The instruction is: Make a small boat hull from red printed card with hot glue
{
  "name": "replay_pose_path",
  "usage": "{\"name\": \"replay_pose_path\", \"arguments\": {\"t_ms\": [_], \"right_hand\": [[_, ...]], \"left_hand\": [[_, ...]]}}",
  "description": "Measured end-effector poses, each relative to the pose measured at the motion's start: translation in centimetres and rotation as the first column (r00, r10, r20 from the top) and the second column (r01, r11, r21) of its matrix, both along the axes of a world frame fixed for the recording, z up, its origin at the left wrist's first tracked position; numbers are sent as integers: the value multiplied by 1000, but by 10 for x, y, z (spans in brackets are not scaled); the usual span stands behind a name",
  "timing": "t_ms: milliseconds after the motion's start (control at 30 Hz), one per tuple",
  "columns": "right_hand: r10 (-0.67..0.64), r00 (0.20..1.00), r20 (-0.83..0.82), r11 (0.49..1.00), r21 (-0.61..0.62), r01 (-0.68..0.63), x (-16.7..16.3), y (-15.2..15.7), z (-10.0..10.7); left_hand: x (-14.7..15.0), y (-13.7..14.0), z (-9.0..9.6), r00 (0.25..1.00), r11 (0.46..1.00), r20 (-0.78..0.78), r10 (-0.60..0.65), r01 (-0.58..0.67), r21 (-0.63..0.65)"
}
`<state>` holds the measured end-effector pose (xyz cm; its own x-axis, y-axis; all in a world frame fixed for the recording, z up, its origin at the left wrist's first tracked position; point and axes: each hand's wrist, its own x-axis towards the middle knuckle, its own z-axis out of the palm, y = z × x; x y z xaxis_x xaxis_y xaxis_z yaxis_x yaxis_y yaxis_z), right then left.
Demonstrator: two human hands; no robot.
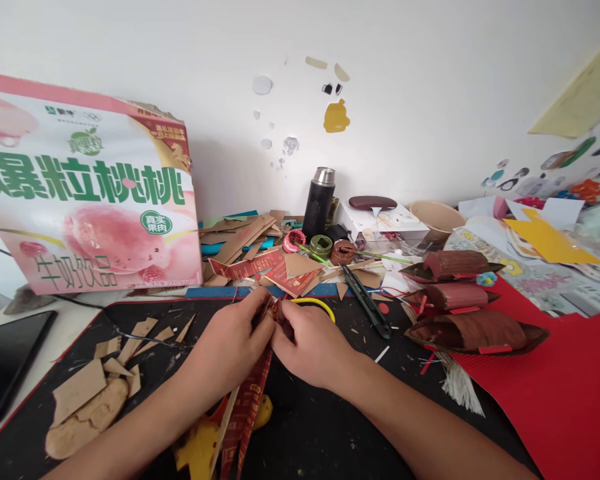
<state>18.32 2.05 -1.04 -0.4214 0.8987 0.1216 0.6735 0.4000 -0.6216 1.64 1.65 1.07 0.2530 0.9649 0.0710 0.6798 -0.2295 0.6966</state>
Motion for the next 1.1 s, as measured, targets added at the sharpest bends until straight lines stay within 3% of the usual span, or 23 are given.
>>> {"name": "replay_pose_path", "arguments": {"t_ms": [1100], "right_hand": [[-9, 1000, -3, 1000, -9, 9, 0, -2, 1]], "left_hand": [[0, 2, -4, 1000, 1000, 0, 3, -3, -24]]}}
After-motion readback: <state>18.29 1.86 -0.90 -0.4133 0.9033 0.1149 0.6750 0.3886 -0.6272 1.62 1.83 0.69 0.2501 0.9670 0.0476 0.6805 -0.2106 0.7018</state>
